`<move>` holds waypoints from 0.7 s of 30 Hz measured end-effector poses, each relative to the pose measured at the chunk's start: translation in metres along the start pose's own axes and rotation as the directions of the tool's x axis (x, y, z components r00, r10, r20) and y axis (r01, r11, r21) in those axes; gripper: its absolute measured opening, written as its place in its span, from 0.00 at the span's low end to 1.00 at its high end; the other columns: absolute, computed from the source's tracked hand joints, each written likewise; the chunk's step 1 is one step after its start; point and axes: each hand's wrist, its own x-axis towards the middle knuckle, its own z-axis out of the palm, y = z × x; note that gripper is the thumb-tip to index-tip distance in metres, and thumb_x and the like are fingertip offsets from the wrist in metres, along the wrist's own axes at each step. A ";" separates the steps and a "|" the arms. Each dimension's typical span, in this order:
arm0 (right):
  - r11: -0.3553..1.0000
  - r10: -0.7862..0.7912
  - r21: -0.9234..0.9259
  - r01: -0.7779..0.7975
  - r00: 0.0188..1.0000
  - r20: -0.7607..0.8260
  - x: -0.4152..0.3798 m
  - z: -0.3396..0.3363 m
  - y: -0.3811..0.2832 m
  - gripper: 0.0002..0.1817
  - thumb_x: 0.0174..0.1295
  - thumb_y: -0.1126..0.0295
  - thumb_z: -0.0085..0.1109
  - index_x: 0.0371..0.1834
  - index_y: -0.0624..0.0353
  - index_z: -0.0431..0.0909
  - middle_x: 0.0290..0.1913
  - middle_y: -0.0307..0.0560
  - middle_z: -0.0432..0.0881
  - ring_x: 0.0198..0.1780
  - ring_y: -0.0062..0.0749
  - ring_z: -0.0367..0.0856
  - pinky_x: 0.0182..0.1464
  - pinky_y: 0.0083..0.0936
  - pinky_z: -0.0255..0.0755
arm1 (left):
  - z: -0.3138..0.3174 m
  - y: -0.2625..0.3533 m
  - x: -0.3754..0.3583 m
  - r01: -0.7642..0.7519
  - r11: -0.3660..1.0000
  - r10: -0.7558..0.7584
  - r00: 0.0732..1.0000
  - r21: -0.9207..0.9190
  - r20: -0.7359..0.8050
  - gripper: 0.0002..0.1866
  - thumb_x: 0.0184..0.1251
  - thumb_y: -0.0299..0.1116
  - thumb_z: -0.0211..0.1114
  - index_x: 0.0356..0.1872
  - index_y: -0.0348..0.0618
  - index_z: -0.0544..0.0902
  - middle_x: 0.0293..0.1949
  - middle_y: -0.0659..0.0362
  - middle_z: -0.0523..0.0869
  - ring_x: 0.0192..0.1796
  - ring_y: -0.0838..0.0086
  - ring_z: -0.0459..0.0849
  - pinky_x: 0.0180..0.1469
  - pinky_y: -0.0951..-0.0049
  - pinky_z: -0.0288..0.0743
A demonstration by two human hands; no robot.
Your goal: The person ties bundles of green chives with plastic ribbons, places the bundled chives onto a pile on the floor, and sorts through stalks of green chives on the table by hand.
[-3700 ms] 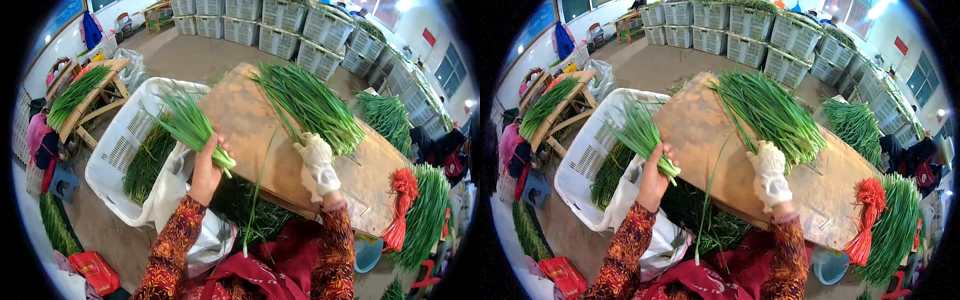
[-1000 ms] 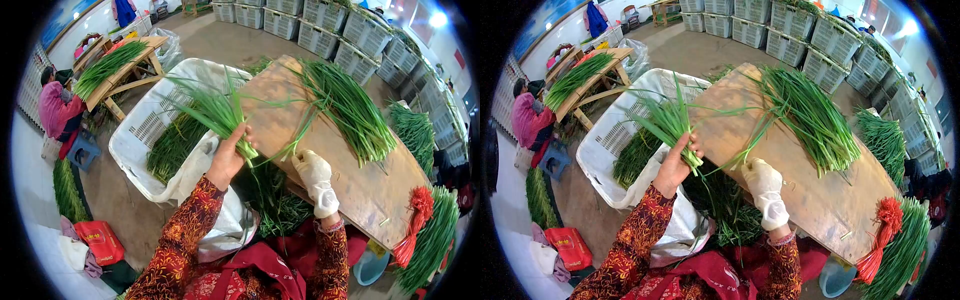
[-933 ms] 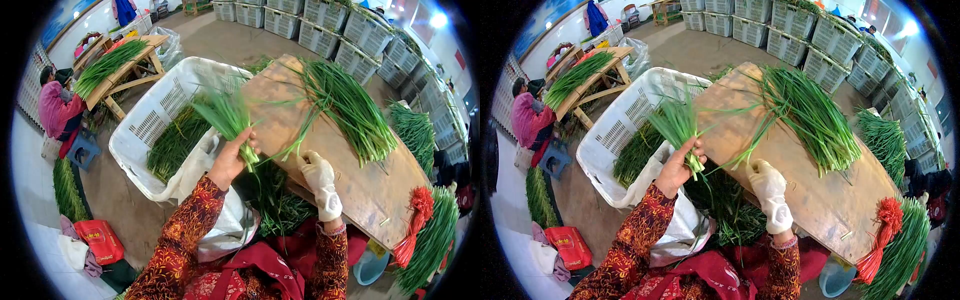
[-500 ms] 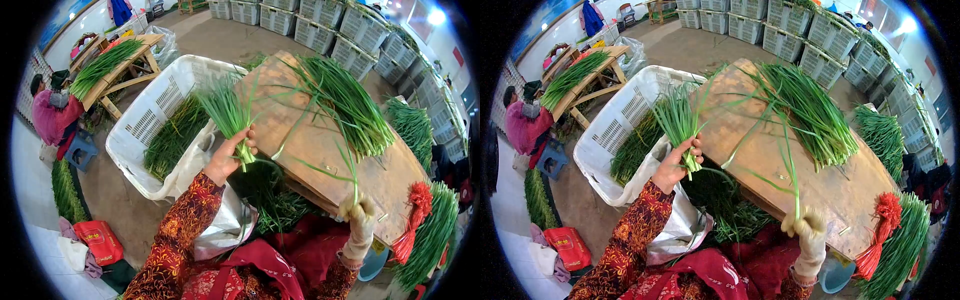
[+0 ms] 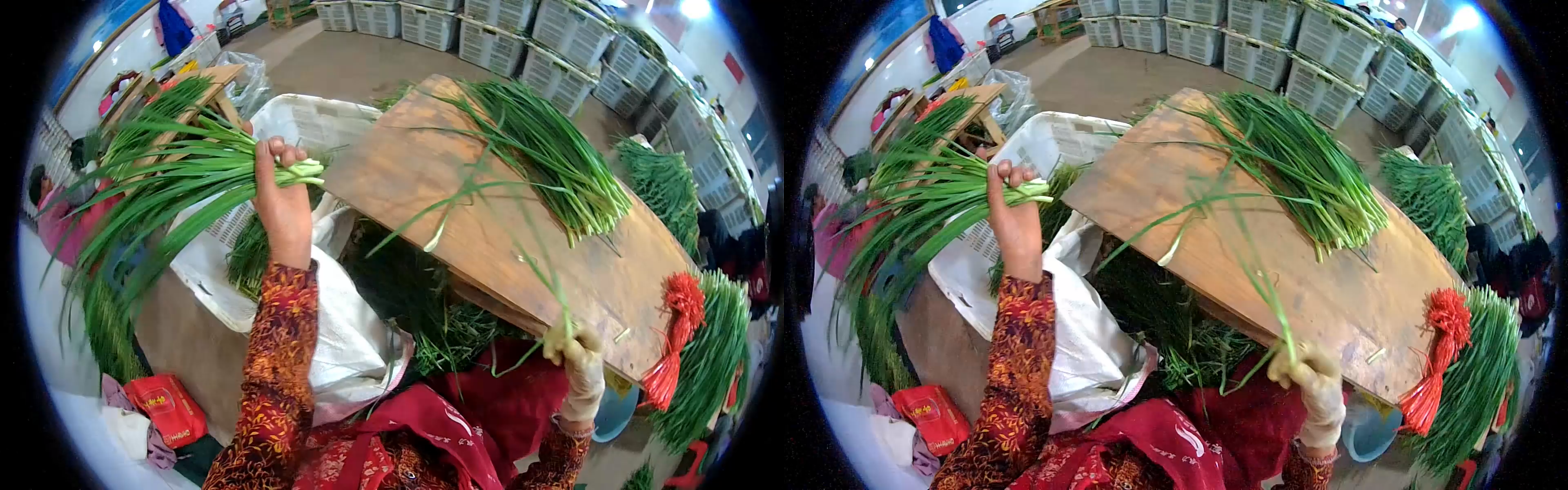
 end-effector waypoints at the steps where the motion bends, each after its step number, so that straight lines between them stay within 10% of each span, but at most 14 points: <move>1: 1.000 0.000 -0.007 0.000 1.000 -0.020 0.003 0.000 0.005 0.15 0.60 0.59 0.53 0.27 0.62 0.73 0.22 0.45 0.76 0.19 0.22 0.67 0.23 0.19 0.62 | 0.004 0.001 -0.005 0.110 0.994 -0.110 0.994 -0.006 0.007 0.21 0.67 0.34 0.53 0.59 0.42 0.63 0.28 0.67 0.68 0.32 0.82 0.67 0.45 0.76 0.66; 4: 0.992 0.126 0.002 -0.126 0.986 -0.106 0.019 0.002 0.006 0.12 0.60 0.62 0.54 0.32 0.62 0.74 0.25 0.44 0.77 0.21 0.21 0.69 0.24 0.16 0.62 | -0.001 -0.013 -0.026 0.527 0.845 -0.527 0.849 -0.092 0.023 0.17 0.66 0.34 0.54 0.54 0.42 0.67 0.24 0.69 0.68 0.27 0.83 0.68 0.38 0.77 0.68; 11: 0.978 0.206 0.026 -0.206 0.952 -0.227 0.055 0.024 -0.003 0.06 0.56 0.75 0.59 0.36 0.61 0.76 0.28 0.38 0.77 0.29 0.19 0.71 0.35 0.13 0.66 | 0.021 -0.050 -0.103 0.912 0.409 -0.912 0.409 -0.024 0.006 0.17 0.58 0.33 0.63 0.46 0.39 0.70 0.31 0.61 0.76 0.24 0.81 0.72 0.30 0.73 0.72; 14: 0.900 -0.143 -0.400 0.171 0.985 0.100 0.068 0.032 0.019 0.05 0.54 0.76 0.59 0.32 0.63 0.74 0.32 0.37 0.72 0.37 0.21 0.69 0.38 0.15 0.64 | 0.043 -0.063 -0.124 0.932 0.362 -0.928 0.361 -0.008 0.094 0.16 0.60 0.35 0.62 0.45 0.41 0.72 0.34 0.61 0.77 0.26 0.82 0.73 0.29 0.76 0.73; 21: 0.976 0.070 -0.202 -0.084 0.995 -0.075 0.058 0.038 -0.005 0.05 0.53 0.74 0.58 0.29 0.63 0.75 0.39 0.40 0.73 0.37 0.22 0.69 0.39 0.14 0.65 | 0.047 -0.063 -0.117 0.935 0.353 -0.933 0.353 -0.021 0.073 0.16 0.58 0.33 0.64 0.46 0.43 0.72 0.36 0.62 0.77 0.27 0.81 0.74 0.32 0.76 0.75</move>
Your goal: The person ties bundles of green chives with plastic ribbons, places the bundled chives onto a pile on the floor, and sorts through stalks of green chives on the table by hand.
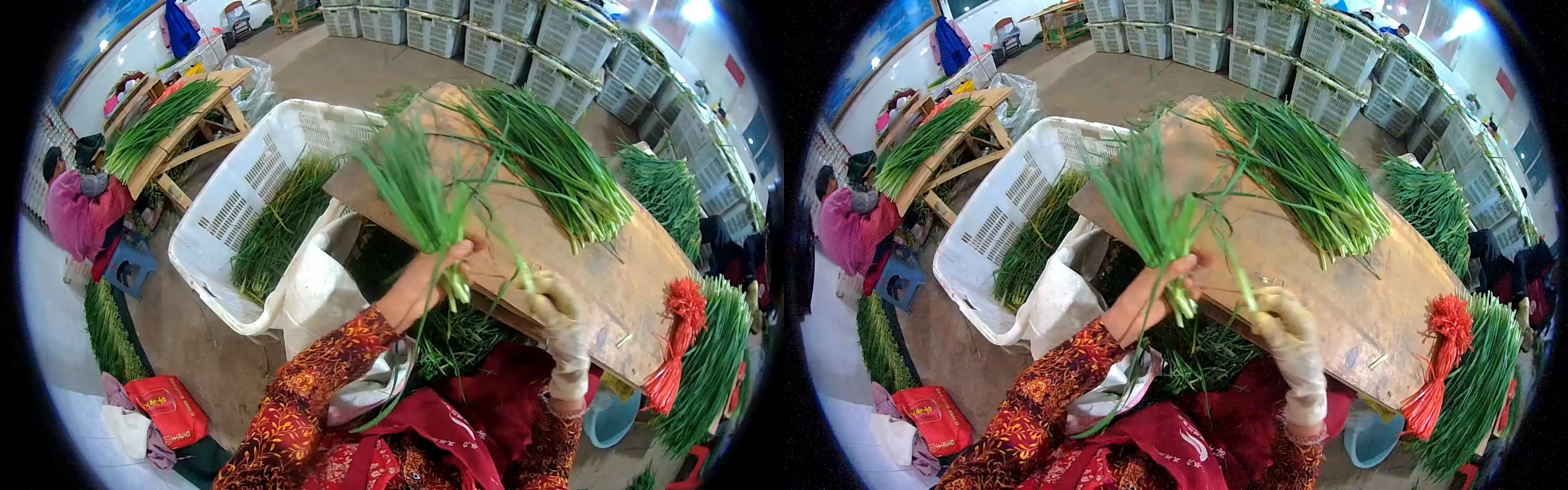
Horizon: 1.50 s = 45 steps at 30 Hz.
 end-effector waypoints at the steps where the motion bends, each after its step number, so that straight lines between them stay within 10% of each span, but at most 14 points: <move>1: 0.998 -0.049 -0.032 0.045 0.993 -0.111 -0.005 -0.003 -0.013 0.04 0.53 0.73 0.57 0.28 0.62 0.75 0.37 0.40 0.74 0.36 0.21 0.69 0.37 0.14 0.64 | -0.002 0.009 -0.002 -0.081 0.995 0.083 0.996 0.054 -0.034 0.17 0.57 0.32 0.64 0.46 0.42 0.72 0.34 0.62 0.77 0.27 0.80 0.75 0.31 0.75 0.76; 5: 0.969 -0.157 0.146 0.200 0.952 -0.264 -0.029 -0.034 -0.005 0.05 0.54 0.72 0.56 0.24 0.61 0.73 0.35 0.43 0.75 0.27 0.21 0.69 0.28 0.16 0.64 | -0.038 0.035 0.000 -0.300 0.949 0.310 0.944 0.099 -0.113 0.17 0.59 0.32 0.62 0.48 0.40 0.71 0.33 0.60 0.76 0.27 0.82 0.73 0.33 0.75 0.75; 8: 0.897 -0.310 0.321 0.304 0.950 -0.033 -0.035 -0.031 0.003 0.08 0.56 0.71 0.55 0.22 0.60 0.71 0.33 0.44 0.76 0.23 0.22 0.69 0.26 0.17 0.65 | -0.045 0.046 -0.004 -0.463 0.868 0.485 0.867 0.181 -0.110 0.20 0.61 0.34 0.61 0.52 0.40 0.68 0.30 0.63 0.74 0.27 0.83 0.70 0.34 0.76 0.73; 12: 0.932 -0.212 0.196 0.304 0.898 -0.386 -0.041 -0.039 0.021 0.07 0.60 0.69 0.54 0.26 0.56 0.70 0.27 0.37 0.69 0.20 0.17 0.62 0.24 0.16 0.65 | -0.039 0.051 -0.008 -0.432 0.898 0.435 0.901 0.084 -0.010 0.19 0.61 0.33 0.61 0.52 0.41 0.68 0.24 0.67 0.69 0.27 0.84 0.68 0.29 0.83 0.67; 18: 0.403 -0.469 0.763 0.505 0.830 -0.302 -0.015 -0.052 -0.045 0.06 0.62 0.68 0.53 0.34 0.59 0.71 0.28 0.32 0.66 0.23 0.12 0.59 0.36 0.16 0.67 | -0.041 0.059 -0.016 -0.361 0.932 0.360 0.932 0.022 0.052 0.18 0.63 0.36 0.59 0.50 0.42 0.68 0.21 0.68 0.65 0.25 0.84 0.66 0.30 0.79 0.66; 21: 0.976 -0.193 0.047 0.213 0.942 -0.274 -0.005 -0.037 -0.023 0.07 0.57 0.68 0.56 0.36 0.57 0.76 0.32 0.37 0.75 0.27 0.21 0.67 0.41 0.23 0.70 | -0.043 0.058 -0.017 -0.317 0.946 0.314 0.948 0.066 0.055 0.21 0.61 0.39 0.61 0.51 0.41 0.67 0.21 0.70 0.63 0.25 0.85 0.64 0.31 0.80 0.64; 24: 0.571 0.184 -0.819 0.060 0.963 0.199 0.005 -0.003 0.015 0.12 0.54 0.59 0.57 0.35 0.53 0.80 0.31 0.47 0.81 0.34 0.37 0.79 0.39 0.28 0.71 | -0.052 0.052 -0.010 -0.381 0.923 0.371 0.918 0.056 0.137 0.21 0.62 0.39 0.60 0.51 0.40 0.68 0.21 0.69 0.65 0.24 0.85 0.65 0.31 0.80 0.64; 26: 0.644 0.379 -0.762 -0.071 0.895 0.237 0.005 0.020 0.009 0.16 0.54 0.54 0.55 0.36 0.53 0.80 0.32 0.50 0.81 0.37 0.41 0.80 0.40 0.31 0.71 | -0.045 0.053 -0.011 -0.351 0.927 0.340 0.935 0.135 0.097 0.22 0.62 0.40 0.60 0.53 0.39 0.67 0.22 0.69 0.66 0.24 0.84 0.66 0.30 0.81 0.63; 29: 0.878 0.156 -0.472 -0.081 0.980 0.122 0.016 0.059 -0.026 0.18 0.53 0.51 0.55 0.37 0.53 0.80 0.32 0.48 0.82 0.37 0.39 0.81 0.41 0.29 0.72 | -0.029 0.046 -0.012 -0.378 0.880 0.363 0.926 0.289 0.106 0.23 0.62 0.39 0.59 0.55 0.38 0.67 0.22 0.69 0.65 0.24 0.85 0.65 0.29 0.85 0.61; 33: 0.843 0.086 -0.538 0.016 0.983 0.164 0.029 0.102 -0.025 0.18 0.55 0.52 0.56 0.38 0.54 0.80 0.33 0.49 0.82 0.37 0.39 0.81 0.39 0.28 0.72 | -0.012 0.030 -0.009 -0.361 0.868 0.349 0.932 0.341 0.099 0.20 0.62 0.36 0.59 0.52 0.37 0.69 0.21 0.69 0.67 0.24 0.84 0.65 0.28 0.86 0.61; 36: 0.875 0.171 -0.477 -0.082 0.974 0.146 0.032 0.101 -0.014 0.17 0.57 0.55 0.55 0.36 0.58 0.80 0.32 0.47 0.83 0.29 0.32 0.80 0.32 0.23 0.70 | -0.011 0.034 -0.017 -0.403 0.617 0.524 0.851 0.676 0.029 0.13 0.65 0.38 0.56 0.43 0.39 0.76 0.24 0.66 0.72 0.24 0.85 0.68 0.24 0.83 0.62; 38: 0.967 0.206 0.075 -0.244 0.918 0.339 0.026 0.091 -0.022 0.14 0.58 0.59 0.53 0.32 0.60 0.78 0.31 0.42 0.82 0.22 0.21 0.72 0.26 0.17 0.65 | -0.023 0.045 -0.018 -0.312 0.571 0.451 0.892 0.759 0.028 0.12 0.65 0.37 0.56 0.42 0.40 0.78 0.24 0.64 0.75 0.25 0.84 0.71 0.26 0.80 0.66; 42: 0.832 -0.045 0.541 -0.123 0.957 0.288 0.018 0.055 -0.039 0.08 0.58 0.66 0.48 0.28 0.59 0.72 0.31 0.47 0.79 0.23 0.19 0.68 0.26 0.15 0.63 | -0.038 0.056 -0.020 -0.359 0.536 0.467 0.880 0.764 0.086 0.14 0.61 0.37 0.61 0.42 0.38 0.78 0.25 0.64 0.78 0.26 0.86 0.72 0.28 0.84 0.67; 45: 0.364 -0.411 0.920 0.143 0.911 0.021 0.012 0.008 -0.044 0.09 0.58 0.65 0.52 0.37 0.58 0.70 0.33 0.41 0.76 0.27 0.19 0.70 0.34 0.19 0.69 | -0.060 0.062 -0.026 -0.269 0.648 0.371 0.928 0.713 0.012 0.13 0.60 0.37 0.61 0.38 0.37 0.78 0.25 0.65 0.77 0.24 0.86 0.70 0.26 0.84 0.65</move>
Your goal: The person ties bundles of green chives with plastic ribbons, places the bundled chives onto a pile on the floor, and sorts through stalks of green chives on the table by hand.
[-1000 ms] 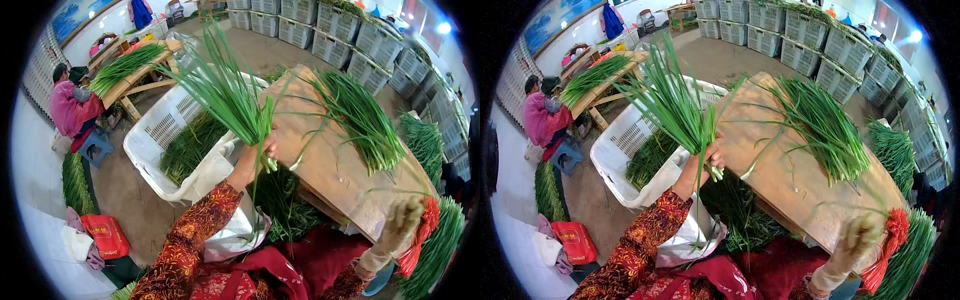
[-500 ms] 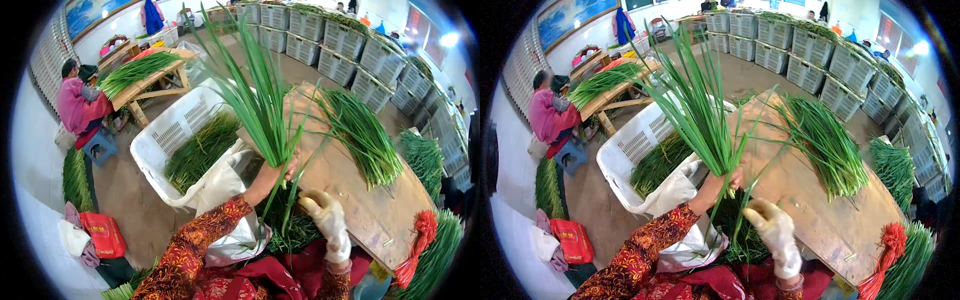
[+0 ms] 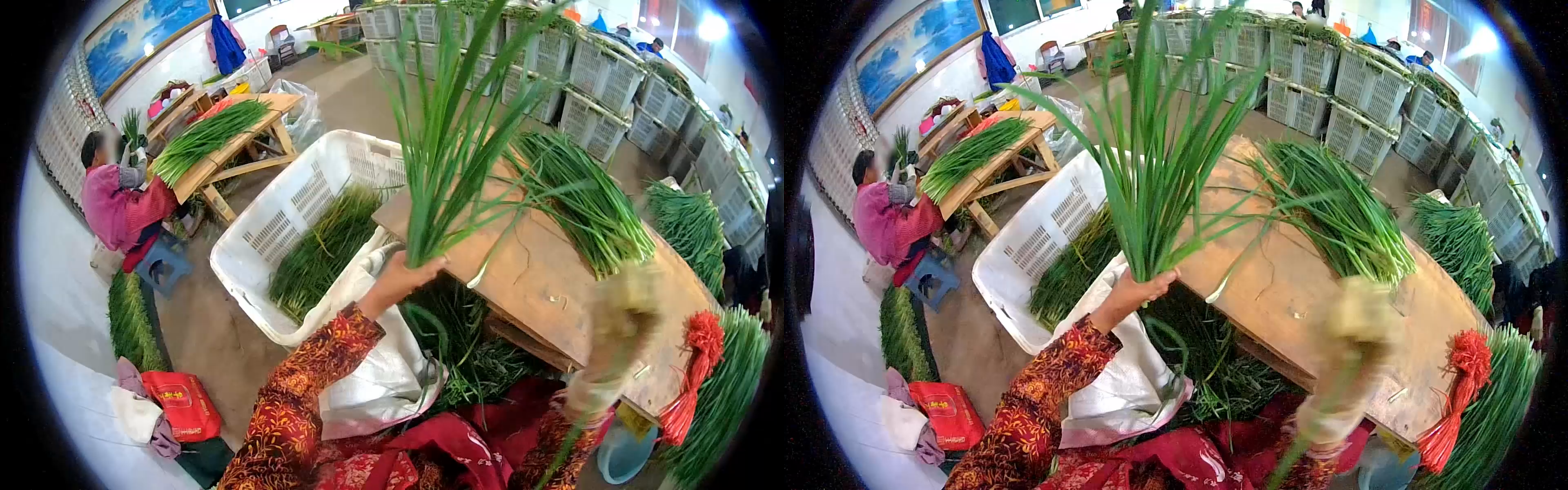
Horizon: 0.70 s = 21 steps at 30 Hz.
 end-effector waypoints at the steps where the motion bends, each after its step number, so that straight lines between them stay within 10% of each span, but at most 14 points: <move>1: 0.972 -0.128 0.211 0.107 0.988 0.090 0.003 -0.004 -0.016 0.11 0.58 0.65 0.53 0.40 0.58 0.70 0.33 0.39 0.75 0.28 0.19 0.71 0.36 0.20 0.70 | -0.010 -0.004 -0.001 0.083 0.996 -0.083 0.996 -0.036 0.011 0.12 0.61 0.37 0.61 0.38 0.38 0.77 0.24 0.66 0.74 0.24 0.86 0.68 0.25 0.84 0.63; 2: 0.971 -0.108 0.225 0.078 0.986 0.124 0.006 -0.006 -0.023 0.13 0.58 0.65 0.54 0.43 0.57 0.69 0.33 0.38 0.74 0.30 0.19 0.71 0.39 0.22 0.72 | -0.017 -0.005 -0.001 0.161 0.984 -0.160 0.987 -0.069 0.021 0.12 0.61 0.38 0.61 0.37 0.40 0.76 0.23 0.67 0.71 0.23 0.85 0.66 0.24 0.85 0.61; 4: 0.694 0.541 -0.456 -0.557 0.822 -0.181 0.008 0.024 -0.023 0.17 0.56 0.67 0.56 0.49 0.58 0.70 0.41 0.43 0.77 0.37 0.26 0.76 0.45 0.26 0.71 | -0.015 0.000 -0.004 0.130 0.953 -0.110 0.990 -0.275 0.088 0.11 0.62 0.37 0.60 0.38 0.40 0.75 0.21 0.68 0.69 0.23 0.85 0.66 0.25 0.83 0.61; 6: -0.071 0.576 -0.921 -0.383 0.738 -0.351 -0.003 0.019 0.007 0.19 0.56 0.67 0.58 0.50 0.60 0.72 0.44 0.46 0.78 0.41 0.30 0.78 0.47 0.27 0.70 | -0.003 0.010 -0.001 0.119 0.782 0.015 0.978 -0.612 0.210 0.08 0.65 0.34 0.56 0.40 0.42 0.71 0.21 0.67 0.68 0.24 0.83 0.66 0.28 0.79 0.64; 7: -0.408 0.548 -0.910 0.076 0.817 -0.177 -0.015 -0.002 0.030 0.18 0.56 0.66 0.58 0.49 0.61 0.73 0.44 0.46 0.79 0.41 0.30 0.77 0.46 0.26 0.71 | 0.005 0.013 0.002 0.116 0.779 0.016 0.979 -0.616 0.204 0.08 0.65 0.34 0.56 0.40 0.42 0.71 0.21 0.67 0.68 0.24 0.83 0.66 0.28 0.79 0.64; 8: -0.410 0.548 -0.909 0.075 0.817 -0.179 -0.015 -0.005 0.033 0.18 0.56 0.66 0.58 0.49 0.61 0.73 0.44 0.46 0.79 0.41 0.30 0.77 0.46 0.26 0.71 | 0.014 0.015 0.006 0.105 0.715 0.024 0.984 -0.691 0.174 0.08 0.65 0.34 0.56 0.41 0.44 0.71 0.22 0.67 0.70 0.26 0.81 0.69 0.31 0.78 0.67; 10: -0.001 0.330 -0.896 -0.445 0.845 -0.420 -0.017 -0.009 0.032 0.19 0.58 0.62 0.57 0.50 0.60 0.72 0.42 0.45 0.78 0.41 0.27 0.76 0.46 0.24 0.70 | 0.025 0.024 0.005 0.157 0.564 0.022 0.978 -0.811 0.205 0.11 0.64 0.33 0.58 0.46 0.47 0.72 0.31 0.65 0.77 0.37 0.74 0.78 0.44 0.68 0.75; 15: 0.456 -0.075 -0.876 -0.159 0.974 -0.216 -0.015 -0.013 0.054 0.18 0.59 0.65 0.56 0.50 0.62 0.72 0.45 0.42 0.74 0.42 0.24 0.73 0.46 0.20 0.68 | 0.069 0.026 0.006 0.157 0.455 0.072 0.975 -0.876 0.212 0.15 0.61 0.30 0.61 0.48 0.50 0.72 0.44 0.63 0.79 0.53 0.69 0.76 0.56 0.61 0.71; 21: 0.390 -0.350 -0.919 -0.051 0.915 -0.199 -0.020 -0.037 0.078 0.13 0.55 0.72 0.60 0.43 0.60 0.75 0.39 0.36 0.73 0.36 0.19 0.68 0.40 0.16 0.65 | 0.129 0.029 -0.009 0.045 0.524 0.044 0.996 -0.851 0.080 0.14 0.61 0.27 0.60 0.47 0.49 0.71 0.49 0.61 0.77 0.59 0.68 0.71 0.57 0.65 0.69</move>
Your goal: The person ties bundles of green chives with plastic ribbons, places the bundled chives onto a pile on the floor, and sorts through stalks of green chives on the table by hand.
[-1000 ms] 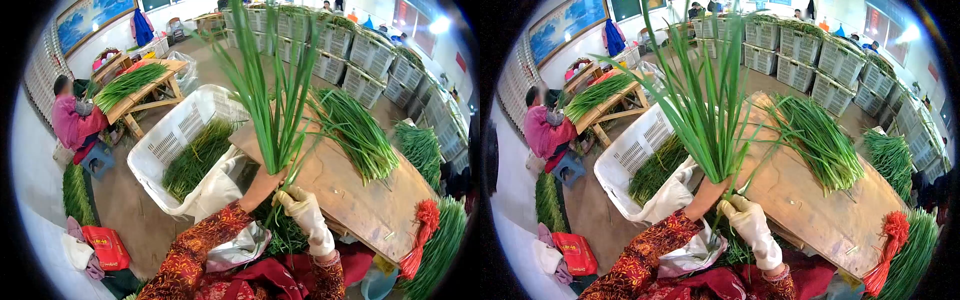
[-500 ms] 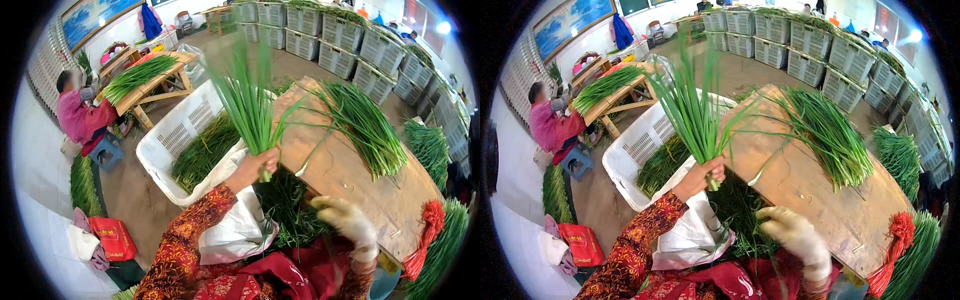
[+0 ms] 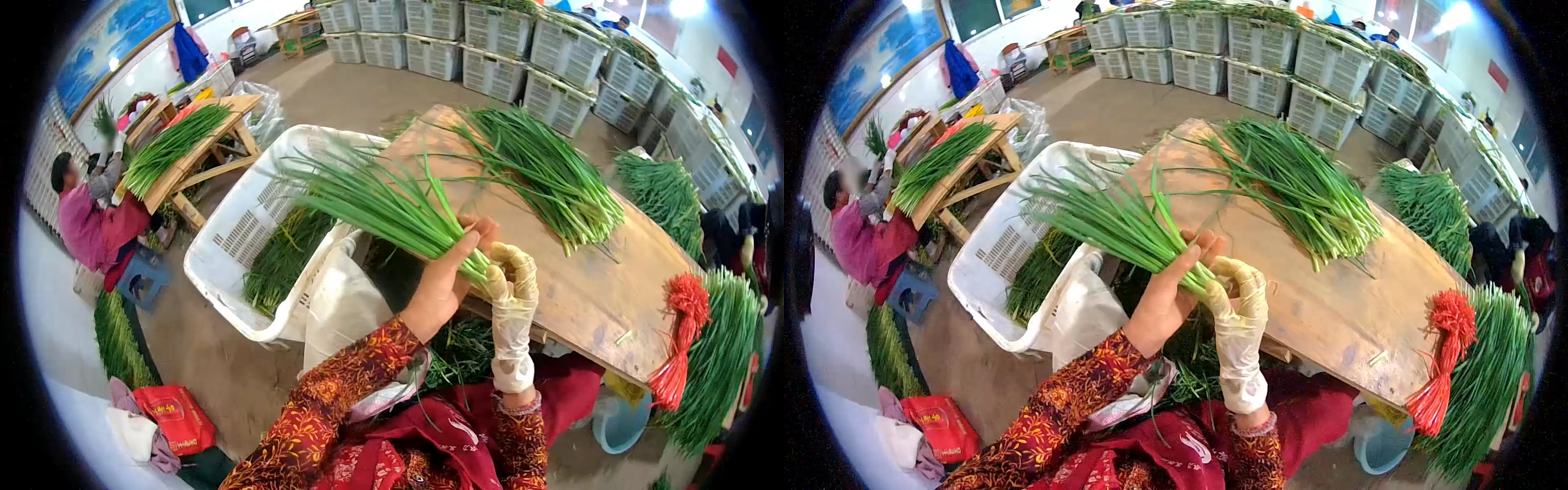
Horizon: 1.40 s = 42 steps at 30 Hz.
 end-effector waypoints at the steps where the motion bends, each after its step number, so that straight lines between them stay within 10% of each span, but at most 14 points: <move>1: 1.000 0.000 -0.005 0.000 1.000 -0.014 -0.001 -0.003 0.002 0.13 0.55 0.72 0.60 0.43 0.60 0.75 0.39 0.36 0.73 0.36 0.19 0.68 0.40 0.16 0.65 | -0.002 -0.009 0.001 -0.019 1.000 0.019 1.000 0.008 0.009 0.14 0.61 0.26 0.59 0.48 0.47 0.70 0.50 0.58 0.77 0.60 0.67 0.70 0.59 0.67 0.67; 10: 0.921 0.353 0.175 -0.348 0.936 0.002 -0.014 -0.043 -0.002 0.05 0.60 0.72 0.55 0.35 0.62 0.77 0.33 0.36 0.75 0.32 0.17 0.72 0.35 0.15 0.68 | 0.010 -0.030 -0.012 0.092 0.988 -0.102 0.992 0.128 0.075 0.11 0.63 0.28 0.56 0.46 0.41 0.72 0.52 0.53 0.76 0.56 0.71 0.74 0.57 0.72 0.67; 12: 0.980 0.089 -0.181 -0.083 0.996 0.026 -0.014 -0.054 -0.012 0.09 0.59 0.70 0.55 0.40 0.62 0.76 0.35 0.45 0.76 0.37 0.30 0.76 0.40 0.22 0.71 | 0.012 -0.037 -0.015 0.119 0.954 -0.116 0.993 0.274 -0.029 0.10 0.63 0.28 0.55 0.45 0.42 0.73 0.51 0.52 0.77 0.54 0.71 0.74 0.55 0.71 0.69; 17: 0.894 0.239 -0.428 -0.133 0.949 0.205 -0.039 -0.087 -0.036 0.29 0.54 0.57 0.60 0.56 0.59 0.66 0.46 0.56 0.76 0.46 0.47 0.77 0.44 0.32 0.71 | 0.042 -0.057 -0.033 0.073 0.917 -0.133 0.983 0.393 0.127 0.07 0.64 0.28 0.54 0.43 0.43 0.73 0.53 0.51 0.75 0.58 0.69 0.72 0.57 0.71 0.66; 18: 0.801 0.278 -0.590 -0.103 0.937 0.214 -0.043 -0.094 -0.047 0.33 0.52 0.63 0.64 0.59 0.62 0.61 0.46 0.51 0.77 0.46 0.33 0.78 0.46 0.25 0.71 | 0.042 -0.063 -0.036 0.154 0.902 -0.213 0.971 0.404 0.104 0.06 0.64 0.27 0.54 0.41 0.43 0.74 0.53 0.51 0.75 0.59 0.68 0.70 0.59 0.70 0.63; 26: 0.695 0.286 -0.714 -0.085 0.944 0.166 -0.078 -0.151 -0.063 0.24 0.51 0.57 0.61 0.50 0.54 0.68 0.29 0.55 0.79 0.32 0.53 0.77 0.30 0.42 0.70 | 0.075 -0.115 -0.064 -0.019 0.793 -0.269 0.886 0.608 0.378 0.08 0.60 0.26 0.59 0.41 0.41 0.75 0.50 0.53 0.76 0.56 0.69 0.72 0.59 0.69 0.62; 32: 0.570 0.168 -0.809 -0.146 0.984 -0.059 -0.093 -0.194 -0.078 0.17 0.53 0.58 0.59 0.41 0.54 0.72 0.21 0.51 0.77 0.23 0.48 0.77 0.24 0.39 0.69 | 0.116 -0.141 -0.035 0.486 0.815 -0.575 0.751 0.317 0.326 0.17 0.61 0.36 0.58 0.49 0.44 0.68 0.41 0.59 0.78 0.51 0.67 0.76 0.57 0.59 0.68; 40: 0.383 -0.048 -0.865 -0.325 0.928 -0.370 -0.086 -0.268 -0.060 0.14 0.58 0.59 0.55 0.39 0.56 0.71 0.20 0.56 0.76 0.22 0.51 0.76 0.23 0.41 0.67 | 0.216 -0.189 0.084 0.245 0.945 -0.326 0.721 0.214 0.611 0.18 0.59 0.38 0.62 0.47 0.41 0.72 0.35 0.60 0.79 0.40 0.71 0.78 0.46 0.65 0.75; 42: 0.300 -0.033 -0.866 -0.400 0.903 -0.429 -0.074 -0.285 -0.053 0.15 0.60 0.58 0.50 0.35 0.60 0.72 0.21 0.59 0.76 0.26 0.54 0.77 0.27 0.43 0.67 | 0.233 -0.200 0.108 0.054 0.982 -0.139 0.853 0.181 0.503 0.17 0.59 0.38 0.63 0.45 0.40 0.74 0.35 0.60 0.81 0.40 0.73 0.79 0.46 0.70 0.74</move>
